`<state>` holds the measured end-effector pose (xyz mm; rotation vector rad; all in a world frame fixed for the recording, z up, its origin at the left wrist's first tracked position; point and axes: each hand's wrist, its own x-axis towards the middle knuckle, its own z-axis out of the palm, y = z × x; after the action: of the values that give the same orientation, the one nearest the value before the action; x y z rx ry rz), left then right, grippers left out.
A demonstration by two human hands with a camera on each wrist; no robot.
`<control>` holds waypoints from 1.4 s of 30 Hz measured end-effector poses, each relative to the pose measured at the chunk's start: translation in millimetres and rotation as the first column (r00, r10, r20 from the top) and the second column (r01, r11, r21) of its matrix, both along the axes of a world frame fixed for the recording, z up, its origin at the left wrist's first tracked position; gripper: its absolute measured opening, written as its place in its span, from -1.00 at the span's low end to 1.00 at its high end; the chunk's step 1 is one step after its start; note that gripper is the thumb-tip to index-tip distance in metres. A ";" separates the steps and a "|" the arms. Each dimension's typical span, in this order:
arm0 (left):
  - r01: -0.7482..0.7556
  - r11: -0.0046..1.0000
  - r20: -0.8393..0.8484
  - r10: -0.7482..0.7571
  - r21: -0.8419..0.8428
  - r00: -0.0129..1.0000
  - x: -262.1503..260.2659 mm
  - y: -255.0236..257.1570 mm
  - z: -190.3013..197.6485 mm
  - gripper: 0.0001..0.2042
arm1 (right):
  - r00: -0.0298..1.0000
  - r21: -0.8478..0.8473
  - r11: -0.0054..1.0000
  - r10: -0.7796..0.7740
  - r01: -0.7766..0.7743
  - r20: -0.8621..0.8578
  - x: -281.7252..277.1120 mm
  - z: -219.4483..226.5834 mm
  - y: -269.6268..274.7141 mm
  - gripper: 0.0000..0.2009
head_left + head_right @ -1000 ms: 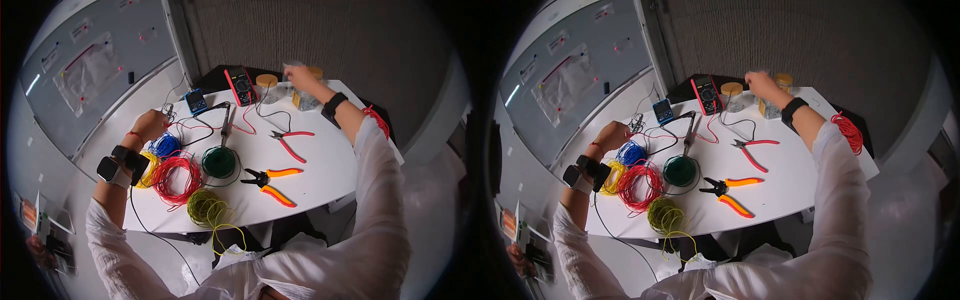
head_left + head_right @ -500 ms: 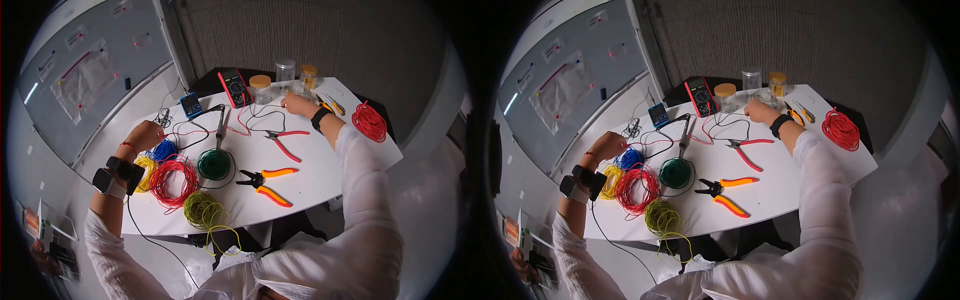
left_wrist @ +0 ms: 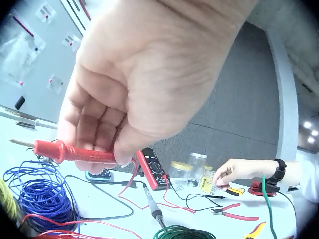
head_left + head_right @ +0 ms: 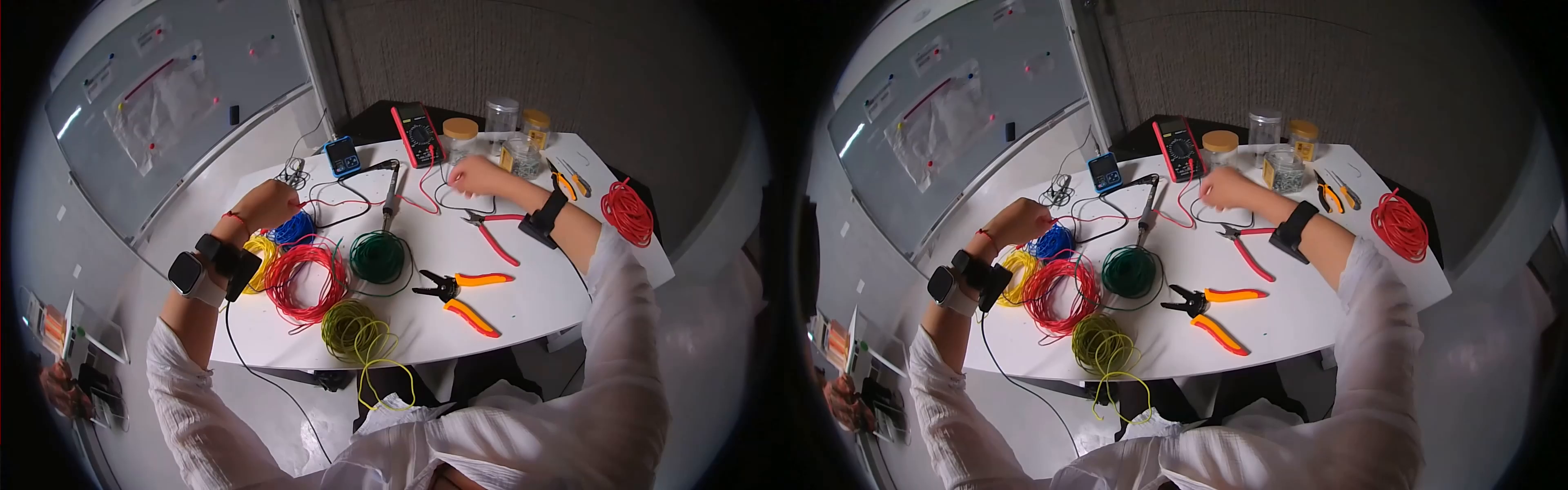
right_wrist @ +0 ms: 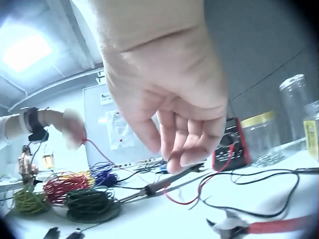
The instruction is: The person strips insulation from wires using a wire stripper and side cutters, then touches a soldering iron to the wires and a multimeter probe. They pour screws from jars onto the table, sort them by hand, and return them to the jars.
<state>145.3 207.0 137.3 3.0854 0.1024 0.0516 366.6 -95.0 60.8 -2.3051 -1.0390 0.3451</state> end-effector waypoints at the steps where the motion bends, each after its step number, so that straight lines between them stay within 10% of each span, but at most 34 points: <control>1: -0.007 1.000 -0.001 0.007 -0.001 1.000 -0.2 -0.4 -0.3 -0.84 | 0.993 -0.005 0.996 0.086 -0.087 -0.083 -10.3 -4.3 10.0 -0.84; 7: 0.068 0.998 -0.010 -0.068 0.015 0.998 -4.2 5.5 2.8 -0.82 | 0.997 -0.185 0.983 -0.002 -0.012 -0.078 -27.9 -29.5 96.6 -0.82; 9: 0.036 0.999 0.008 -0.035 -0.008 0.999 -5.5 4.6 2.1 -0.81 | 0.885 -0.155 0.979 -0.047 0.133 0.463 -16.2 -49.4 129.5 -0.81; 13: 0.094 0.993 0.020 -0.095 0.068 0.995 -14.0 -10.9 8.9 -0.79 | 0.897 -0.084 0.988 -0.078 0.126 0.436 -15.3 -66.7 153.7 -0.65; 19: -0.066 0.867 -0.050 0.047 -0.493 0.998 -30.3 -23.3 25.0 -0.76 | 0.945 -0.010 0.953 -0.301 0.302 -0.125 -3.0 -43.9 155.3 -0.65; 22: -0.031 0.709 -0.028 0.015 -0.705 0.999 -34.4 -19.9 24.0 -0.64 | 0.641 0.359 0.846 0.025 0.395 -0.767 8.4 -20.7 116.5 -0.87; 26: 0.023 0.451 0.035 0.018 -0.892 0.999 -44.8 -19.7 19.9 -0.53 | 0.183 0.447 0.629 0.440 0.636 -0.879 -2.3 18.0 66.7 -0.76; 35: 0.214 0.147 0.245 0.237 -0.966 0.940 -64.6 -57.1 2.3 -0.80 | 0.266 0.622 0.534 0.597 0.572 -0.757 -107.5 23.4 14.3 -0.81; 37: 0.281 0.167 0.317 0.262 -0.945 0.912 -68.7 -62.2 -4.0 -0.81 | 0.571 0.761 0.494 0.507 0.422 -0.646 -132.0 17.4 11.8 -0.79; 42: 0.455 0.214 0.503 0.381 -0.865 0.776 -82.8 -76.8 -24.0 -0.84 | 0.826 0.782 0.530 0.240 0.330 -0.511 -167.0 -11.5 4.9 -0.59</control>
<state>62.5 130.2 113.3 1.5443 -0.0030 0.7334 199.6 -90.1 49.3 -1.1769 -0.5942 0.3552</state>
